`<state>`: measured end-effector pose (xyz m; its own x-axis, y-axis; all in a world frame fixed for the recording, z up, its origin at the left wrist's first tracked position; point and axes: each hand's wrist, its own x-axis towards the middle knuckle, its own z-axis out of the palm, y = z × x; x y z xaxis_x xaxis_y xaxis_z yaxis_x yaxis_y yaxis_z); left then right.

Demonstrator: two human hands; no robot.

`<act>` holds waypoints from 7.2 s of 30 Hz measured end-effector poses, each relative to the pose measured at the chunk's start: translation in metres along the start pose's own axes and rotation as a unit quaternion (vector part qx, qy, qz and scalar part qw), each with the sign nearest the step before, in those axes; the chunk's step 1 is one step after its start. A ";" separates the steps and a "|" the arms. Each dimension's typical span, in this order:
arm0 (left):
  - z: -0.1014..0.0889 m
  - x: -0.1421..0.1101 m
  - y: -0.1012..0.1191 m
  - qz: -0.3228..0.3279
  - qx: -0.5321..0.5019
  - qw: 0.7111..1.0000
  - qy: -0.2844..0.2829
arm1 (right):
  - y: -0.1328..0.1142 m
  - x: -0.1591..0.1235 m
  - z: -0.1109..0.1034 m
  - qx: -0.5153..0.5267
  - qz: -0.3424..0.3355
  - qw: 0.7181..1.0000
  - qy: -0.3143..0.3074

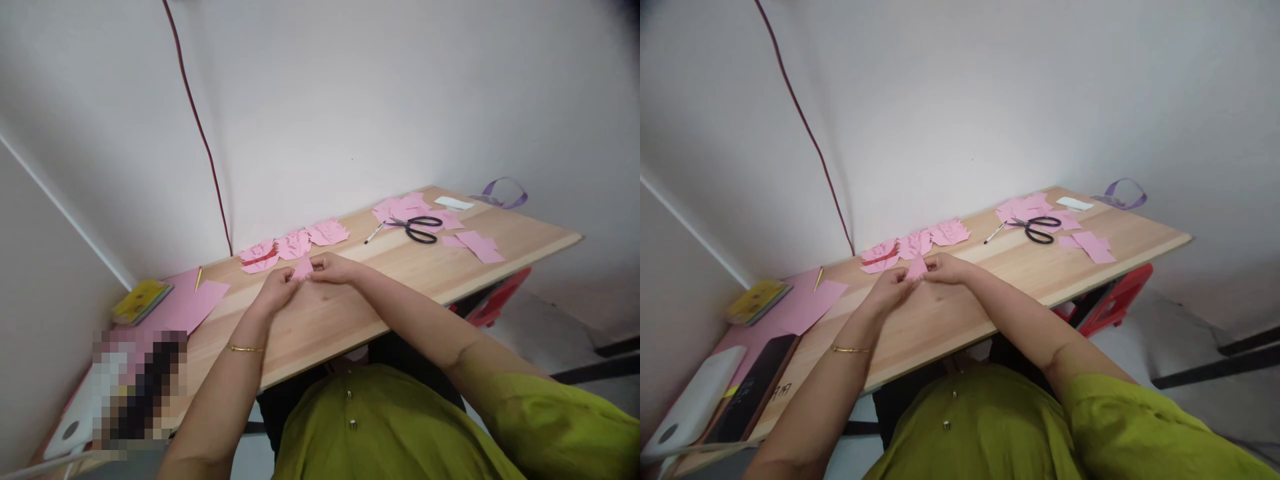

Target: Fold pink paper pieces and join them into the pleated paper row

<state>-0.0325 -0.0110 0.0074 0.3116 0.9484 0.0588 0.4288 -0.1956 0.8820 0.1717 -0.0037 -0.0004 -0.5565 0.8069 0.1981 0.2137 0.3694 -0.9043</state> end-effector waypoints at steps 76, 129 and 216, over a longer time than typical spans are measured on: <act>-0.005 0.008 -0.009 -0.064 -0.329 0.942 0.014 | 0.026 0.003 -0.012 0.184 0.055 0.978 0.077; 0.019 0.015 0.028 -0.154 -0.525 0.819 0.173 | 0.014 0.012 -0.008 0.282 0.002 0.923 0.262; 0.018 0.013 -0.009 -0.007 -0.270 0.954 0.131 | 0.012 0.023 0.017 0.298 0.011 0.925 0.236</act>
<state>-0.0171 -0.0017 -0.0080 0.0564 0.9937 0.0968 -0.0894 -0.0915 0.9918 0.1480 0.0117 -0.0132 -0.1141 0.9746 0.1926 -0.3378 0.1443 -0.9301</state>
